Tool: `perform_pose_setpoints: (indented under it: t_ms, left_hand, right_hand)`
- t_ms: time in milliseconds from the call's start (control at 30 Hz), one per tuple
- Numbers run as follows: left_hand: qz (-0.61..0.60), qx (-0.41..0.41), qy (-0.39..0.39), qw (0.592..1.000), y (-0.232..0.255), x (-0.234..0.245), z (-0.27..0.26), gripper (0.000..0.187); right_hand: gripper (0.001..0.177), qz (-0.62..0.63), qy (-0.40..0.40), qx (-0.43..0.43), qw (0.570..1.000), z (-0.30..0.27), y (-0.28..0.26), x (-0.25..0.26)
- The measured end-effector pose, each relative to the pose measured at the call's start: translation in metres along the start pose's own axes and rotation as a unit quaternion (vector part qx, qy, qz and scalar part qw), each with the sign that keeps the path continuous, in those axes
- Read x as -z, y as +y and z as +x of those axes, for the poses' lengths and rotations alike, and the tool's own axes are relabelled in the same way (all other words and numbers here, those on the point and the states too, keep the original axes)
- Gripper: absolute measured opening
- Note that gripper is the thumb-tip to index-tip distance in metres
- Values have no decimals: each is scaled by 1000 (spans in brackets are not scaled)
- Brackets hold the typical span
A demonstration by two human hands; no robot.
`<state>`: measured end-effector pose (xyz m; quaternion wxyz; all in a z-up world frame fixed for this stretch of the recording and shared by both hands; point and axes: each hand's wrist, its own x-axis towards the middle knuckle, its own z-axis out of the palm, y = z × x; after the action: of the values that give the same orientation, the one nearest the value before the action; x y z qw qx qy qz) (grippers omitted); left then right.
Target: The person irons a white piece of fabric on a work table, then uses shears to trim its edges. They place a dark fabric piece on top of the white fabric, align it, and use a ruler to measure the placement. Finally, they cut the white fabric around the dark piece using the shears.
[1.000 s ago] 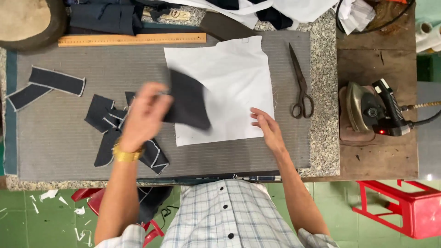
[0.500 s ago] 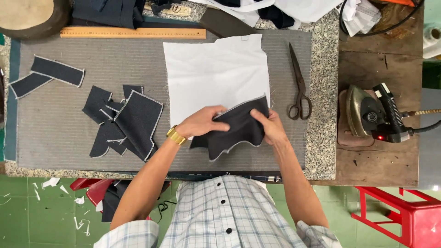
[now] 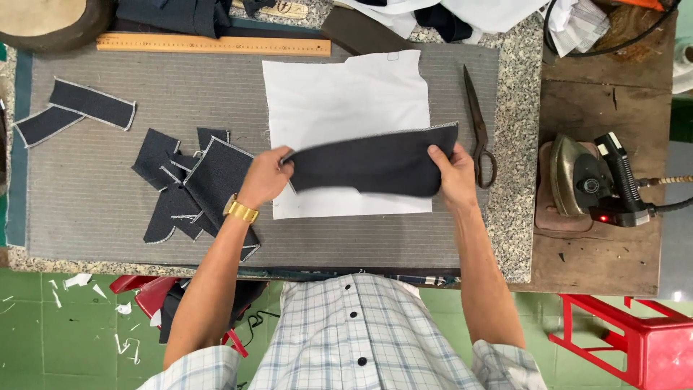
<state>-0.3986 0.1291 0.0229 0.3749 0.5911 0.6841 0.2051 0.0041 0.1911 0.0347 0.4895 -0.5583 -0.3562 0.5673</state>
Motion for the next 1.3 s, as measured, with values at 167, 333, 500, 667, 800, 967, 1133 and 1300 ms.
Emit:
perform_pose_setpoints:
  t_ms: [167,333,500,667,800,967,1133,1300]
  left_hand:
    - [62,-85,188,977,58,24,-27,23]
    - [172,-201,224,938,17,-5,-44,35]
    - [208,-206,168,941,-37,-49,-50,36]
    - [194,-207,162,945,-30,-45,-52,33]
    - [180,-218,183,942,-25,-40,-38,32]
    - [148,-230,223,936,-1,-16,-18,33]
    - [115,-243,269,925,17,13,-11,34]
    - [109,-236,255,931,7,10,-21,32]
  right_hand:
    - [21,-147,-71,200,966,-1,-41,5]
    - [37,-326,-85,334,880,1,-6,43]
    - [39,-556,-84,303,769,-17,62,62]
    - [39,-453,-81,282,842,-17,79,63]
    - [37,-375,-47,199,904,-13,59,41]
    - [35,-346,-43,243,905,2,3,9]
    - [39,-303,-29,319,897,9,-40,-4]
    - [37,-335,-54,344,876,13,0,21]
